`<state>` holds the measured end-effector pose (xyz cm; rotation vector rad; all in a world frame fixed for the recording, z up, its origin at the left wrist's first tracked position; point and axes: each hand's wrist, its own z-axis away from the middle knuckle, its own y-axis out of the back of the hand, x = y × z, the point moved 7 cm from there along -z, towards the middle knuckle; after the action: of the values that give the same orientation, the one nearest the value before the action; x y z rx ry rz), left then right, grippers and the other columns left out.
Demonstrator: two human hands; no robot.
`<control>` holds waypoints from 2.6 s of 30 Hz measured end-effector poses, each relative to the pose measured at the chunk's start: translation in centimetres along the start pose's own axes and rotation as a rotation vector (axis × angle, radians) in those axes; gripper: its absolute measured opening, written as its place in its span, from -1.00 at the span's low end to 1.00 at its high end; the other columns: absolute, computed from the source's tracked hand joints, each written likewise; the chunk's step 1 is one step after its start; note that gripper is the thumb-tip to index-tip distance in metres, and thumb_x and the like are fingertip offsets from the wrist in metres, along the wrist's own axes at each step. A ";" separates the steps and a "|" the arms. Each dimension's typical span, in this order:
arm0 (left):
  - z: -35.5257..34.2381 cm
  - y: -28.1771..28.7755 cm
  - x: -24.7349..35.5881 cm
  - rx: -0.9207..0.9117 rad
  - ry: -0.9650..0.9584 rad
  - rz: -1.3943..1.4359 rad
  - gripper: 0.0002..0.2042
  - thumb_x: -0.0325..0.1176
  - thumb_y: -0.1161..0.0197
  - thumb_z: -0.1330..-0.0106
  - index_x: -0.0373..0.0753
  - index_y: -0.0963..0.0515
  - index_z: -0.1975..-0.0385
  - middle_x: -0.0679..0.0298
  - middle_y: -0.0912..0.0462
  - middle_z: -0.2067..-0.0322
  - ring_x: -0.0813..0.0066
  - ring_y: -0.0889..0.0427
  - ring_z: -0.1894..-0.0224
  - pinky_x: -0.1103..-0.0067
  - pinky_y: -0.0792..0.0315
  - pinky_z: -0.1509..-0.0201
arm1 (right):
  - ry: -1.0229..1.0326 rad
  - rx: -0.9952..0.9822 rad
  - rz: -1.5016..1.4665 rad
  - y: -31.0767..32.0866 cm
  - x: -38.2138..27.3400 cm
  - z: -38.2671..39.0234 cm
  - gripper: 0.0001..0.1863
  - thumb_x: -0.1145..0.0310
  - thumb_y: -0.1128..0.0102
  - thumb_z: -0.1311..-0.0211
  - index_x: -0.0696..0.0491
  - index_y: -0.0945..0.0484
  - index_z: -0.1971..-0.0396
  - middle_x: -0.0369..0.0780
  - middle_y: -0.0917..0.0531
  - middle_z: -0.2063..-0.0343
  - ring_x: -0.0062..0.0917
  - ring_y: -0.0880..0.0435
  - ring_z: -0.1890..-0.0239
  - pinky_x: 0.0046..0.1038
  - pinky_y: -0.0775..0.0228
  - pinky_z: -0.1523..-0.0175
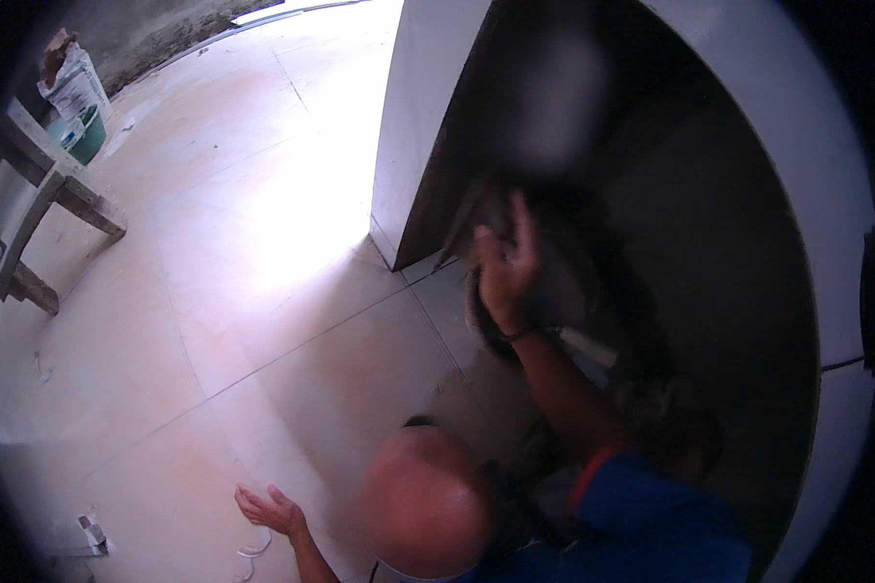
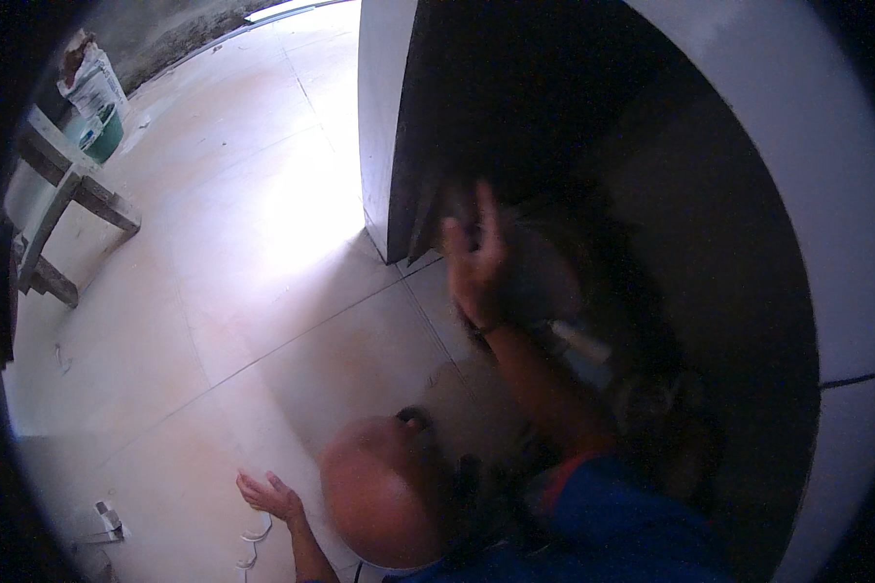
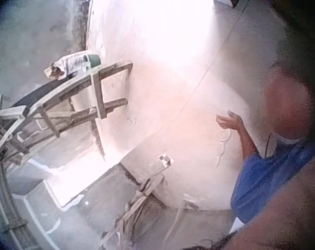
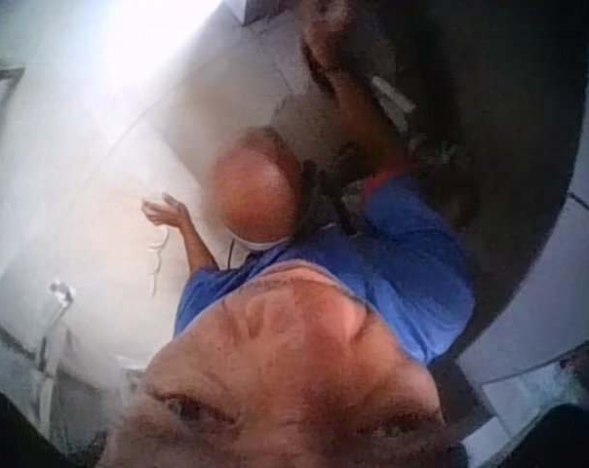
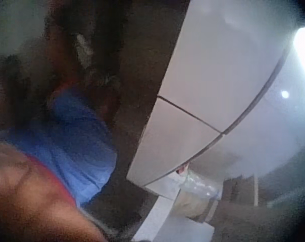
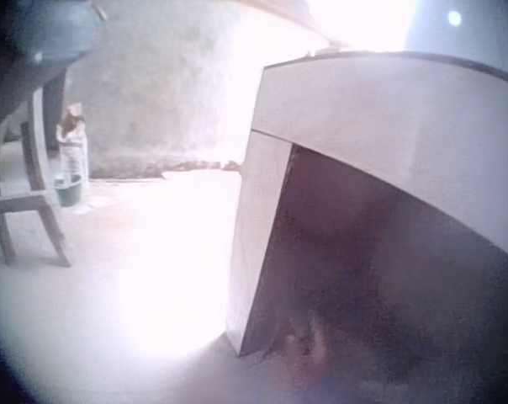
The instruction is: The person applies plaster to a wall corner using a trowel and a hawk, taking material from a bucket on the floor.
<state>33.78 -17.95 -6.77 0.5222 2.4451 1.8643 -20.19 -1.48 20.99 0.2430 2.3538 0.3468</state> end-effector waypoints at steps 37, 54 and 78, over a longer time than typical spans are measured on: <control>-0.5 0.4 0.4 -0.052 0.027 -0.006 -0.40 0.04 0.11 -0.38 -0.24 -0.15 -0.30 0.00 -0.18 -0.24 0.02 -0.13 -0.29 0.15 0.01 -0.29 | 0.043 -0.049 -0.106 6.2 -4.4 -13.3 -0.55 0.27 -0.22 -0.22 0.16 -0.44 -0.05 -0.12 -0.58 0.03 -0.43 -0.54 -0.01 -0.38 -0.37 -0.10; -1.0 -0.4 0.1 -0.046 0.033 -0.016 -0.37 0.12 0.18 -0.38 -0.25 -0.17 -0.28 0.03 -0.20 -0.23 0.04 -0.17 -0.27 0.12 -0.02 -0.27 | 0.285 -0.175 0.175 -7.9 -1.7 -1.5 -0.61 0.46 -0.28 -0.05 0.17 -0.48 0.08 -0.03 -0.57 0.20 -0.16 -0.55 0.11 -0.22 -0.38 -0.03; -4.4 -0.4 12.6 -0.045 -0.195 0.454 -0.48 -0.14 -0.09 -0.30 -0.30 -0.29 -0.18 -0.04 -0.27 -0.17 -0.04 -0.22 -0.22 0.14 -0.05 -0.27 | -0.573 -0.788 -0.173 6.0 4.2 -3.5 -0.57 0.31 0.00 -0.34 0.15 -0.34 -0.16 -0.19 -0.51 -0.01 -0.51 -0.44 -0.06 -0.45 -0.25 -0.19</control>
<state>20.82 -18.61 -3.57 1.2802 2.2884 1.8846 -25.19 4.68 22.66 -0.2164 1.5216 0.9392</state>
